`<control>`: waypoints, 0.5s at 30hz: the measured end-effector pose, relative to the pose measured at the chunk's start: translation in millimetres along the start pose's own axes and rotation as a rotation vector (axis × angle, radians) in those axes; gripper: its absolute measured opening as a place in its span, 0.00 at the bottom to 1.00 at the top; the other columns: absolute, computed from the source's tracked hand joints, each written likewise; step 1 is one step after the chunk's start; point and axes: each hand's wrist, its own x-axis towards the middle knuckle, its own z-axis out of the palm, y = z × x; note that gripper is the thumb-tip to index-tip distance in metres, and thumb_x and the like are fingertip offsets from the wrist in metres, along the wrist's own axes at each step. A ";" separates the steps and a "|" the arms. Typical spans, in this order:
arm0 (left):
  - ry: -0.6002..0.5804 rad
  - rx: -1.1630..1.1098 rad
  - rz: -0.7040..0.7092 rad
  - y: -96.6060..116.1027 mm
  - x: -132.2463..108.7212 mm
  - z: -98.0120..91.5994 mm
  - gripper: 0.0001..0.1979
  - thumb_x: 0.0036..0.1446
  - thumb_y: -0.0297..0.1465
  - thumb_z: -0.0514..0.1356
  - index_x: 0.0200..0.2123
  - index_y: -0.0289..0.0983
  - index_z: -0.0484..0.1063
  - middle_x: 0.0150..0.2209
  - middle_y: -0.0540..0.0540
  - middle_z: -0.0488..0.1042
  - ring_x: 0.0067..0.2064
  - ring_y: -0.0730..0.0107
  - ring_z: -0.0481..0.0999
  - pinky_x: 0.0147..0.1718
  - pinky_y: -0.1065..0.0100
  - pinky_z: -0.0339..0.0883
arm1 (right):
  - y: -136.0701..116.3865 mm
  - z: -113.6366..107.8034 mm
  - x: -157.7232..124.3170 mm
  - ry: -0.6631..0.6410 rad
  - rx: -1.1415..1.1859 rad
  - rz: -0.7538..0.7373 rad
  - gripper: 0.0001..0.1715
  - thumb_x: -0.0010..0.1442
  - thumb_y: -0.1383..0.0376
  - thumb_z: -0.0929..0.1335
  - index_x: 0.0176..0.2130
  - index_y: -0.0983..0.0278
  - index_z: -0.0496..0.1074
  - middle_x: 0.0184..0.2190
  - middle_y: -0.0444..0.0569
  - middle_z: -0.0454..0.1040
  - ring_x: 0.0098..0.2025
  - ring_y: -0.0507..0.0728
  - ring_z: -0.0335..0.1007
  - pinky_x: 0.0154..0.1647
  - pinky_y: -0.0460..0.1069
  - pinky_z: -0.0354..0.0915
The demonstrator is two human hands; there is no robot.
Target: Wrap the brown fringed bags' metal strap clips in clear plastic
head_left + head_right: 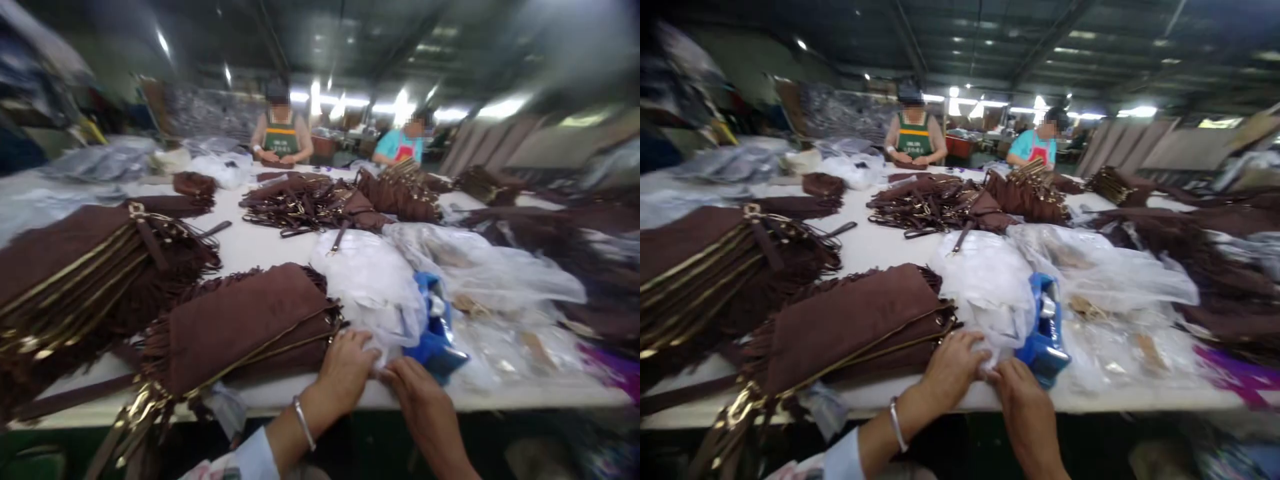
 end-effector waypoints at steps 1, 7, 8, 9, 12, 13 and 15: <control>0.002 -0.017 0.009 -0.1 1.7 1.6 0.12 0.62 0.33 0.58 0.49 0.42 0.73 0.57 0.43 0.67 0.54 0.54 0.65 0.54 0.52 0.61 | -0.1 -2.4 -2.5 -0.025 0.025 0.033 0.16 0.70 0.57 0.57 0.35 0.58 0.68 0.34 0.46 0.72 0.38 0.56 0.71 0.38 0.50 0.64; 0.025 0.028 -0.015 -1.5 -6.7 -9.1 0.12 0.60 0.32 0.61 0.48 0.44 0.74 0.57 0.46 0.68 0.54 0.55 0.66 0.52 0.55 0.62 | -10.5 -2.9 -7.5 0.042 0.289 0.115 0.13 0.68 0.58 0.61 0.36 0.59 0.70 0.35 0.45 0.72 0.40 0.57 0.70 0.43 0.50 0.62; 0.028 0.035 -0.020 -0.4 -7.0 -9.9 0.13 0.60 0.32 0.61 0.48 0.44 0.73 0.57 0.46 0.68 0.54 0.54 0.66 0.52 0.55 0.62 | -12.3 -6.0 -10.5 0.047 0.343 0.146 0.13 0.67 0.56 0.62 0.35 0.59 0.70 0.34 0.45 0.72 0.39 0.56 0.70 0.42 0.49 0.62; 0.030 0.036 -0.022 0.6 -6.8 -9.9 0.13 0.59 0.32 0.61 0.49 0.44 0.73 0.57 0.46 0.68 0.54 0.54 0.66 0.52 0.54 0.63 | -14.2 -10.3 -13.6 0.038 0.401 0.190 0.13 0.66 0.55 0.63 0.35 0.59 0.70 0.32 0.44 0.72 0.37 0.56 0.70 0.40 0.48 0.62; 0.033 0.016 -0.024 1.7 -4.4 -7.0 0.14 0.59 0.32 0.61 0.49 0.44 0.74 0.57 0.46 0.69 0.54 0.53 0.66 0.51 0.52 0.63 | -20.6 -26.8 -19.7 -0.018 0.621 0.365 0.17 0.62 0.50 0.65 0.33 0.60 0.71 0.23 0.41 0.68 0.26 0.53 0.65 0.29 0.46 0.61; 0.031 0.000 -0.024 1.6 -3.8 -5.9 0.13 0.59 0.31 0.61 0.48 0.44 0.74 0.56 0.45 0.69 0.54 0.52 0.66 0.52 0.51 0.63 | -22.8 -32.4 -20.0 -0.024 0.701 0.415 0.18 0.61 0.49 0.65 0.32 0.60 0.71 0.21 0.40 0.66 0.24 0.52 0.63 0.27 0.45 0.60; 0.030 -0.060 -0.023 1.4 -3.9 -6.5 0.13 0.59 0.29 0.60 0.47 0.43 0.75 0.57 0.44 0.69 0.54 0.51 0.66 0.53 0.49 0.63 | -26.7 -42.0 -18.5 -0.017 0.844 0.474 0.20 0.60 0.48 0.66 0.30 0.61 0.71 0.18 0.39 0.63 0.22 0.50 0.60 0.26 0.44 0.58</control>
